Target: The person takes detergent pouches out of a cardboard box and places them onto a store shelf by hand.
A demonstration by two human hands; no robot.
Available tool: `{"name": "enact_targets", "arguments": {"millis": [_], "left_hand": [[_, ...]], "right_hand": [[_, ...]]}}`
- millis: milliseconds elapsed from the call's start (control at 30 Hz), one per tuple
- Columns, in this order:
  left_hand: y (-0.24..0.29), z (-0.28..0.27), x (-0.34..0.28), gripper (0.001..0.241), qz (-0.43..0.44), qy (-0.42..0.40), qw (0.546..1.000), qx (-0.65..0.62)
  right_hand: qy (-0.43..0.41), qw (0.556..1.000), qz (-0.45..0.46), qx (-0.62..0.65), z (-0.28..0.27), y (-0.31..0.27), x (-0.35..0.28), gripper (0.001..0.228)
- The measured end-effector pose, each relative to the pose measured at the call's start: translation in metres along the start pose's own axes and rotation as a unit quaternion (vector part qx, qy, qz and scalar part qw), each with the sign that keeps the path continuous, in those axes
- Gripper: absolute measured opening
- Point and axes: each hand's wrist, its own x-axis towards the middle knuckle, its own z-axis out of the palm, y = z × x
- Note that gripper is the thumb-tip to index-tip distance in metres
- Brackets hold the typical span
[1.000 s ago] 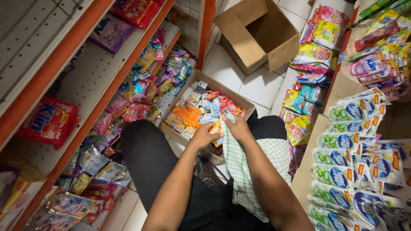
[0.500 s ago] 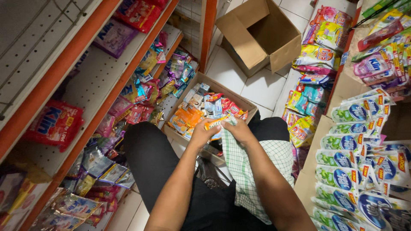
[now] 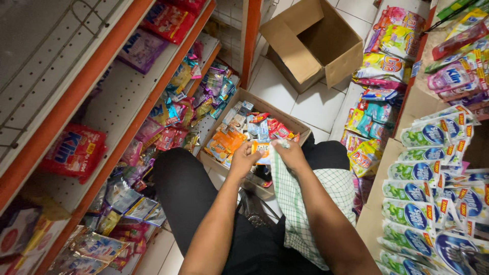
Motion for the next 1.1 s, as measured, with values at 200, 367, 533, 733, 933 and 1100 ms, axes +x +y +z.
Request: {"name": "enact_targets", "arguments": {"millis": [200, 367, 533, 733, 933, 1100], "left_hand": [[0.004, -0.009, 0.001, 0.034, -0.01, 0.084, 0.996, -0.009], [-0.002, -0.008, 0.003, 0.036, -0.036, 0.077, 0.996, -0.04], [0.005, -0.002, -0.001, 0.036, -0.09, 0.017, 0.995, -0.046], [0.01, -0.003, -0.003, 0.035, -0.099, 0.027, 0.994, -0.031], [0.006, -0.008, -0.003, 0.03, -0.082, 0.011, 0.997, -0.011], [0.004, -0.005, -0.003, 0.027, -0.078, 0.007, 0.996, 0.036]], "right_hand": [[-0.147, 0.987, 0.053, -0.019, -0.001, -0.01, -0.008, 0.038], [-0.067, 0.996, 0.055, -0.038, -0.002, -0.004, -0.004, 0.035], [0.034, 0.997, -0.036, -0.06, -0.001, -0.006, -0.002, 0.037], [0.022, 0.995, -0.022, -0.098, 0.0, -0.008, -0.002, 0.041], [-0.129, 0.975, -0.059, -0.173, -0.004, 0.001, -0.002, 0.044], [-0.061, 0.981, -0.027, -0.184, -0.005, -0.006, -0.004, 0.046]]}}
